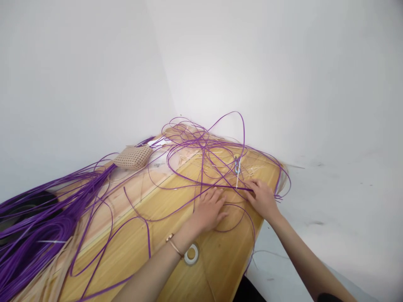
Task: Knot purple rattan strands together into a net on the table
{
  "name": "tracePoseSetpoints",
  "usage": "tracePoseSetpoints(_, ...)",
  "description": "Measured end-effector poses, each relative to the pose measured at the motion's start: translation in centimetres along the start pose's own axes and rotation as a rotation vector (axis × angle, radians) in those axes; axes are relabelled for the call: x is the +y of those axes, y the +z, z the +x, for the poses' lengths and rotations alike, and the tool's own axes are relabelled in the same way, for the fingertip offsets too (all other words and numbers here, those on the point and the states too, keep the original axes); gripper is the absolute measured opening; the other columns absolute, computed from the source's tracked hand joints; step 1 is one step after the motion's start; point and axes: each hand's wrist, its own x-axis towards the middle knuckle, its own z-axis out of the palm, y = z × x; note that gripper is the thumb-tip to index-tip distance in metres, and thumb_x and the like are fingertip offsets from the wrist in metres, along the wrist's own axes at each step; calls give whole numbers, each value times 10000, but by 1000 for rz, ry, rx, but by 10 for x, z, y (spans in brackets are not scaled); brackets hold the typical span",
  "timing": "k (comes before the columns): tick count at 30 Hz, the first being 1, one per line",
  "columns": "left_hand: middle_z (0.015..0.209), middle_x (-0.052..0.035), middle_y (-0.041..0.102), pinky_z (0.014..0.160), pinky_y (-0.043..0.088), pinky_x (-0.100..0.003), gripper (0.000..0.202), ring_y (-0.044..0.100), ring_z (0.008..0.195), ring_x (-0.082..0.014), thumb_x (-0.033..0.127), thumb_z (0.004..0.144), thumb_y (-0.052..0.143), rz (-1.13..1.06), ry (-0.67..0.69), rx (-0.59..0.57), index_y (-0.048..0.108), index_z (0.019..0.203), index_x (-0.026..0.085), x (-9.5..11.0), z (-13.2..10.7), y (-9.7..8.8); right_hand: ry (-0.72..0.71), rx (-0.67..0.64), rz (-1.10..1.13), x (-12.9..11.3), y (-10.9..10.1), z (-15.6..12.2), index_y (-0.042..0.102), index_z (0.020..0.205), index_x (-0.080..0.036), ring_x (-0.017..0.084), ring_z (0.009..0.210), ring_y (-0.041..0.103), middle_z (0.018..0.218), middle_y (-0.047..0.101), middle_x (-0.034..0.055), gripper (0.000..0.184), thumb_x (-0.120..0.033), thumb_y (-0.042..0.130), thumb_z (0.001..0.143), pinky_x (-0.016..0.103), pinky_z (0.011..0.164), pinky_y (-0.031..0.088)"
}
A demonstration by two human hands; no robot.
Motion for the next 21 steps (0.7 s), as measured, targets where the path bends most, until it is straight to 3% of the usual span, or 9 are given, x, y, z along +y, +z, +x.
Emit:
tracePoseSetpoints(5,1437,-87,390,1076,288,-467,411,302,1340,-255,326,918,417,39,8,79,457,1304,188,5,18,0,13,-58,-39,-14,-2,9,689,1014,-238,281,1081,476,1155,552,89,230,-314,578,827,423,893,373)
tracePoseSetpoints(9,1264,-120,532,985,378,-421,335,446,1196,-255,239,898,453,111,-30,182,524,1211,143,6,39,-9,-63,-93,15,-22,-4,19,701,886,-217,262,1102,474,1168,560,70,133,-249,590,820,399,919,364)
tracePoseSetpoints(16,931,-94,658,854,425,-360,283,584,947,-219,202,918,402,151,15,183,668,1009,166,-8,64,-27,-155,-156,116,-30,-16,32,672,930,-182,194,825,599,888,670,65,200,-219,489,858,293,735,426)
tracePoseSetpoints(21,801,-91,679,759,449,-346,274,616,827,-221,212,901,441,72,37,255,709,943,177,-12,63,-35,-216,-109,139,-31,-16,35,679,987,-202,189,790,618,904,682,57,250,-276,470,871,271,672,427)
